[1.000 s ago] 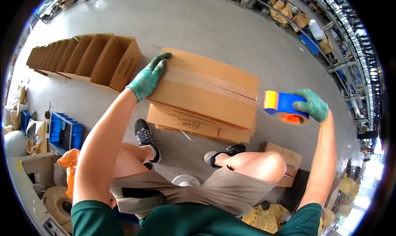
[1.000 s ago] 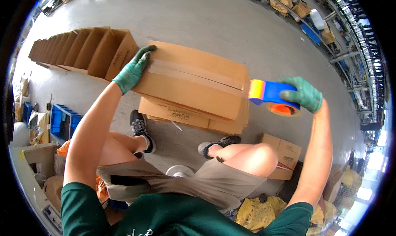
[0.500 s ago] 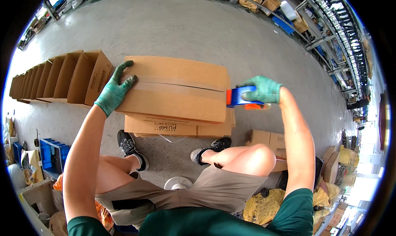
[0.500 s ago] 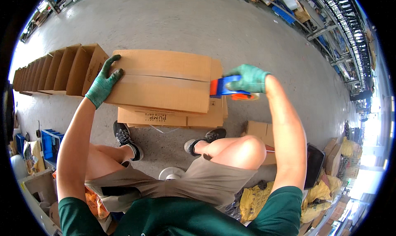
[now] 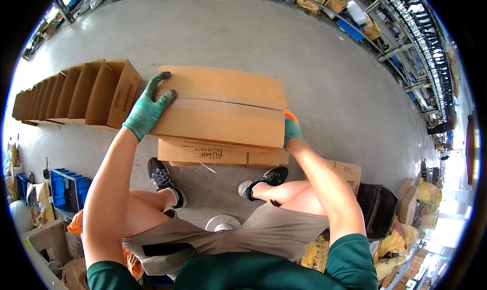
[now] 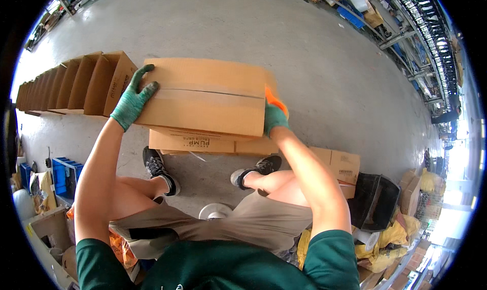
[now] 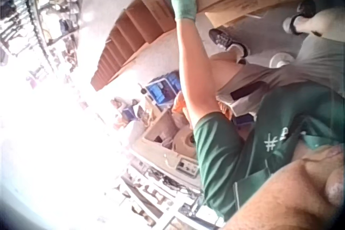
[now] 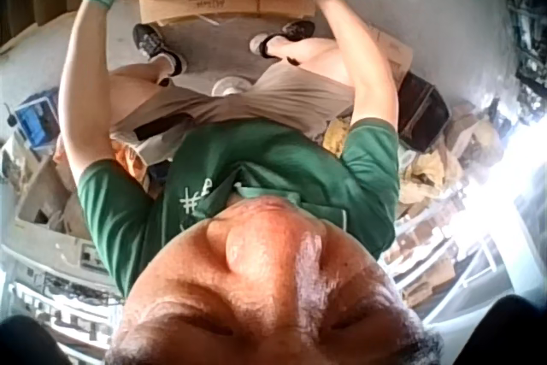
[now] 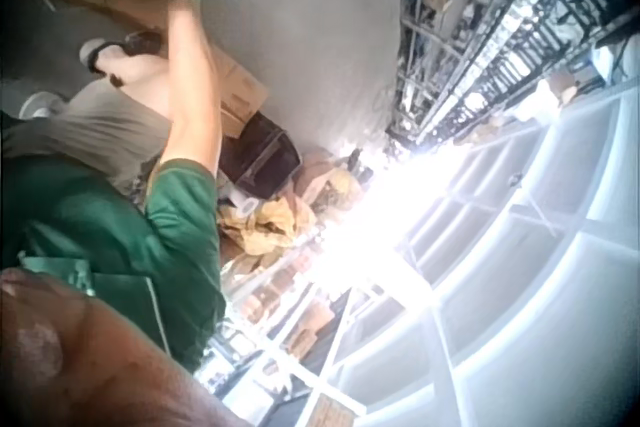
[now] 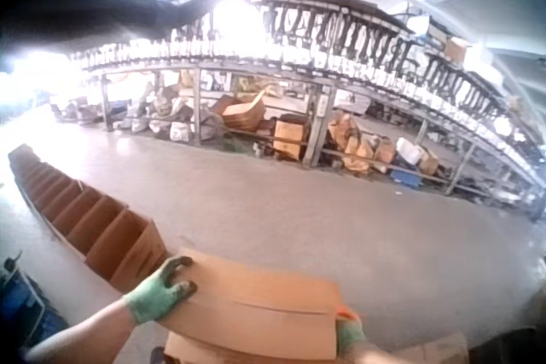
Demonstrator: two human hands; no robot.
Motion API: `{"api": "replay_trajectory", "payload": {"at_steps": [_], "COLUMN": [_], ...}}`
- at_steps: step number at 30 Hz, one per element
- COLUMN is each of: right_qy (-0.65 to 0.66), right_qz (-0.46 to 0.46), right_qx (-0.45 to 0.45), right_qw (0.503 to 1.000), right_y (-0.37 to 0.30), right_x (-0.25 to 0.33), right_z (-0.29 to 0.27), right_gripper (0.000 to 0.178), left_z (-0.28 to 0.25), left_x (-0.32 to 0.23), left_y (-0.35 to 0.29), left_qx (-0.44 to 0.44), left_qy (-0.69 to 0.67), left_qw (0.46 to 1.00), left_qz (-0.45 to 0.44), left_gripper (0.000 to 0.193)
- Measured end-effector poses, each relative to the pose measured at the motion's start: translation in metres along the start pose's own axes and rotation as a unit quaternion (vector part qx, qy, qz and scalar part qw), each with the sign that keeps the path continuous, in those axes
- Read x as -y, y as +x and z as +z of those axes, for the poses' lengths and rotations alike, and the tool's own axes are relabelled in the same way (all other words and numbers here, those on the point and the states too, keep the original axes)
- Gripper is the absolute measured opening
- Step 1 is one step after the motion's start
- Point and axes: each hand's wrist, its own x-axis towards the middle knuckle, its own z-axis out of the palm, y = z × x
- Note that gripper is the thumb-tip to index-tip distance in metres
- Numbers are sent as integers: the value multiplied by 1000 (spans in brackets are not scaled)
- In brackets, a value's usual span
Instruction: The person walks through a warehouse and begins assembling and sealing cardboard boxes. They fold the flaps of each box and use a handheld tape dispenser to apply clear packing tape across the seams. The person repeats this process for multiple boxes, stacking the sealed units on the floor.
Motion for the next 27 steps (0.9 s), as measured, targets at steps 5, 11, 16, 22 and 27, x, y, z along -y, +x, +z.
{"api": "replay_trajectory", "payload": {"at_steps": [5, 11, 16, 22, 27], "right_qy": [383, -214, -307, -464, -367], "right_qz": [172, -251, -486, -441, -288], "right_qx": [-25, -189, -159, -110, -145], "right_qw": [907, 925, 803, 760, 872], "right_y": [-37, -84, -80, -78, -66], "right_x": [46, 206, 254, 223, 166], "right_z": [18, -18, 119, 113, 17], "right_gripper": [32, 24, 37, 59, 63], "left_z": [-5, -6, -1, -9, 4], "left_x": [1, -7, -7, 2, 1], "left_y": [-6, -7, -6, -13, -11], "left_qx": [-9, 3, 7, 14, -38], "left_qy": [3, 22, 9, 5, -44], "left_qw": [1000, 999, 1000, 1000, 997], "left_qz": [-7, -34, -8, -28, -52], "left_gripper": [57, 64, 65, 64, 63]}}
